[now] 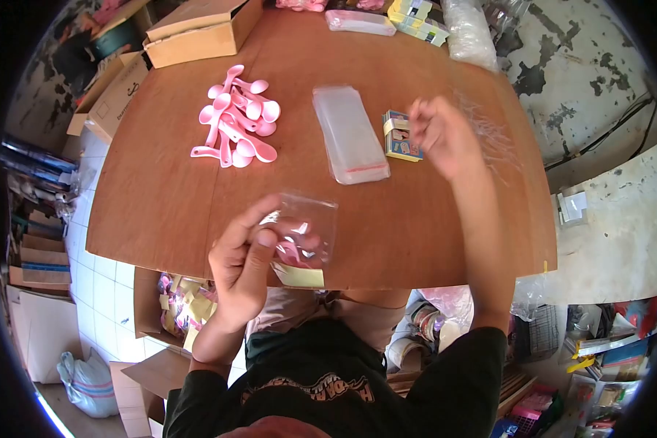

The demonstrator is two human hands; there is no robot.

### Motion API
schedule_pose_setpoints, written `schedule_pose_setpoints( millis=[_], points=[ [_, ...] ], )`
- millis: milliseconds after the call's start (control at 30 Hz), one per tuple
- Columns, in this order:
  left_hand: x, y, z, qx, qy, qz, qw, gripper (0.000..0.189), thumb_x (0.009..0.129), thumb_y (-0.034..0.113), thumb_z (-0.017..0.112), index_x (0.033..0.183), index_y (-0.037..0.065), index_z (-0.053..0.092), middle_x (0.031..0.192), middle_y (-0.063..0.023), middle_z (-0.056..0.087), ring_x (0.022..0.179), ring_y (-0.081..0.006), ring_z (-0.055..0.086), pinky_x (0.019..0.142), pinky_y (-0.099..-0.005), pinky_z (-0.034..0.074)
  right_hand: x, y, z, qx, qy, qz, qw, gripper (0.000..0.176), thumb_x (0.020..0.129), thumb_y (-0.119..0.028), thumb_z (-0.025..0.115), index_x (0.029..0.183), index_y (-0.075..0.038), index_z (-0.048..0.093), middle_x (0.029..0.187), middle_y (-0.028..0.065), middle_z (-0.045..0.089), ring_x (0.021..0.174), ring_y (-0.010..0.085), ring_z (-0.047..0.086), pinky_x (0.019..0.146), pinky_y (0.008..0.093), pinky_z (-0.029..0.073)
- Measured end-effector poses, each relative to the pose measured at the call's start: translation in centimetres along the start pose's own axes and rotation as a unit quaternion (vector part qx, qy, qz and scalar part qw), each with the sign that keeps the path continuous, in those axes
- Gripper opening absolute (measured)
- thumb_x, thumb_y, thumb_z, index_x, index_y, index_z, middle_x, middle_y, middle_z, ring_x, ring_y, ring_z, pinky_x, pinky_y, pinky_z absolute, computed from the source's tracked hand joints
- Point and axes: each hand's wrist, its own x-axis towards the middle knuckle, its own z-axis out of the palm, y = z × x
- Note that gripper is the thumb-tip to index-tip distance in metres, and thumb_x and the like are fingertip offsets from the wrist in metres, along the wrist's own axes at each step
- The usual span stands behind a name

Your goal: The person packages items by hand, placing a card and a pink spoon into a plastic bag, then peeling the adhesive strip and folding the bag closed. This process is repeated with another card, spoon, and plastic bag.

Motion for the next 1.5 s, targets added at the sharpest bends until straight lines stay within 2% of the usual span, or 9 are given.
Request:
schedule_pose_setpoints(
  millis=[167, 233, 433, 667, 867, 1000, 1233, 1367, 1500],
  points=[
    [0.0, -0.2, -0.5, -0.011, 0.003, -0.008, 1.000, 0.036, 0.098, 0.006, 0.040, 0.133, -0.004, 0.040, 0.102, -0.0148, 0.065, 0.096, -0.0230, 0.064, 0.085, -0.0304, 0.049, 9.4, -1.5, -10.6, -0.397, 0.311, -0.184, 0.844, 0.017, 0.080, -0.022, 0.058, 0.080, -0.007, 0.064, 0.073, 0.0045, 0.066, 0.062, 0.0178, 0.062, 0.058, 0.0343, 0.050],
    [0.2, 0.0, -0.3, -0.013, 0.008, -0.007, 1.000, 0.036, 0.097, 0.005, 0.042, 0.132, -0.004, 0.042, 0.100, -0.0143, 0.067, 0.090, -0.0175, 0.064, 0.080, -0.0268, 0.049, 9.9, -1.8, -10.4, -0.698, 0.367, -0.240, 0.565, 0.016, 0.080, -0.021, 0.058, 0.083, -0.008, 0.066, 0.078, 0.0110, 0.068, 0.069, 0.0282, 0.066, 0.065, 0.0400, 0.052],
    [0.7, 0.2, 0.1, -0.004, 0.029, 0.001, 1.000, 0.035, 0.097, 0.005, 0.043, 0.131, -0.004, 0.044, 0.099, -0.0137, 0.068, 0.080, -0.0105, 0.062, 0.075, -0.0230, 0.049, 13.8, 1.6, -13.5, -0.838, 0.143, -0.132, 0.511, 0.015, 0.077, -0.014, 0.059, 0.088, -0.013, 0.068, 0.078, 0.0114, 0.068, 0.074, 0.0312, 0.066, 0.067, 0.0422, 0.052],
    [1.1, -0.1, -0.6, -0.032, 0.069, 0.000, 0.997, 0.026, 0.098, 0.009, 0.043, 0.120, -0.003, 0.049, 0.102, -0.0141, 0.067, 0.079, -0.0090, 0.058, 0.075, -0.0241, 0.048, 10.8, -1.1, -10.1, -0.791, 0.251, -0.181, 0.528, 0.020, 0.075, -0.013, 0.057, 0.092, -0.015, 0.067, 0.085, 0.0121, 0.068, 0.081, 0.0313, 0.065, 0.070, 0.0411, 0.051],
    [1.6, -0.6, 0.6, -0.126, 0.089, -0.023, 0.988, 0.012, 0.097, 0.006, 0.044, 0.104, 0.000, 0.052, 0.104, -0.0137, 0.066, 0.078, -0.0070, 0.053, 0.076, -0.0236, 0.046, 5.9, -4.2, -5.2, -0.622, 0.294, -0.285, 0.667, 0.024, 0.075, -0.016, 0.062, 0.097, -0.009, 0.068, 0.082, 0.0078, 0.069, 0.077, 0.0201, 0.066, 0.067, 0.0333, 0.051],
    [2.4, -1.6, 1.2, -0.159, 0.050, 0.002, 0.986, 0.012, 0.097, 0.005, 0.045, 0.104, -0.001, 0.052, 0.105, -0.0109, 0.062, 0.082, -0.0075, 0.052, 0.075, -0.0229, 0.044, -1.7, -2.2, 3.0, -0.365, -0.097, -0.161, 0.912, 0.049, 0.080, -0.040, 0.069, 0.114, -0.005, 0.063, 0.101, 0.0046, 0.064, 0.087, 0.0132, 0.059, 0.073, 0.0275, 0.047],
    [2.8, -0.9, 1.7, -0.157, 0.062, 0.056, 0.984, 0.026, 0.092, 0.004, 0.053, 0.117, 0.000, 0.047, 0.111, -0.0077, 0.049, 0.103, -0.0147, 0.052, 0.092, -0.0291, 0.042, -7.5, 4.5, 11.8, -0.169, -0.157, -0.251, 0.940, 0.020, 0.083, 0.001, 0.064, 0.102, 0.001, 0.060, 0.106, 0.0099, 0.056, 0.095, 0.0147, 0.059, 0.084, 0.0284, 0.046],
    [3.0, -0.5, 0.2, -0.008, 0.022, 0.102, 0.994, 0.053, 0.079, 0.004, 0.069, 0.126, 0.002, 0.043, 0.130, -0.0127, 0.045, 0.122, -0.0211, 0.044, 0.106, -0.0397, 0.031, -7.4, 4.4, 12.3, -0.284, -0.168, -0.326, 0.886, 0.009, 0.087, -0.001, 0.060, 0.095, 0.002, 0.062, 0.094, 0.0089, 0.060, 0.085, 0.0137, 0.060, 0.076, 0.0267, 0.048],
    [3.3, -0.9, -0.1, -0.006, -0.029, 0.036, 0.999, 0.051, 0.079, -0.004, 0.067, 0.124, 0.000, 0.045, 0.109, -0.0130, 0.062, 0.105, -0.0170, 0.058, 0.089, -0.0320, 0.048, -8.4, 3.7, 13.1, -0.210, -0.120, -0.284, 0.928, 0.011, 0.087, -0.007, 0.063, 0.094, 0.001, 0.064, 0.091, 0.0071, 0.062, 0.084, 0.0124, 0.060, 0.074, 0.0254, 0.047]
  ],
)
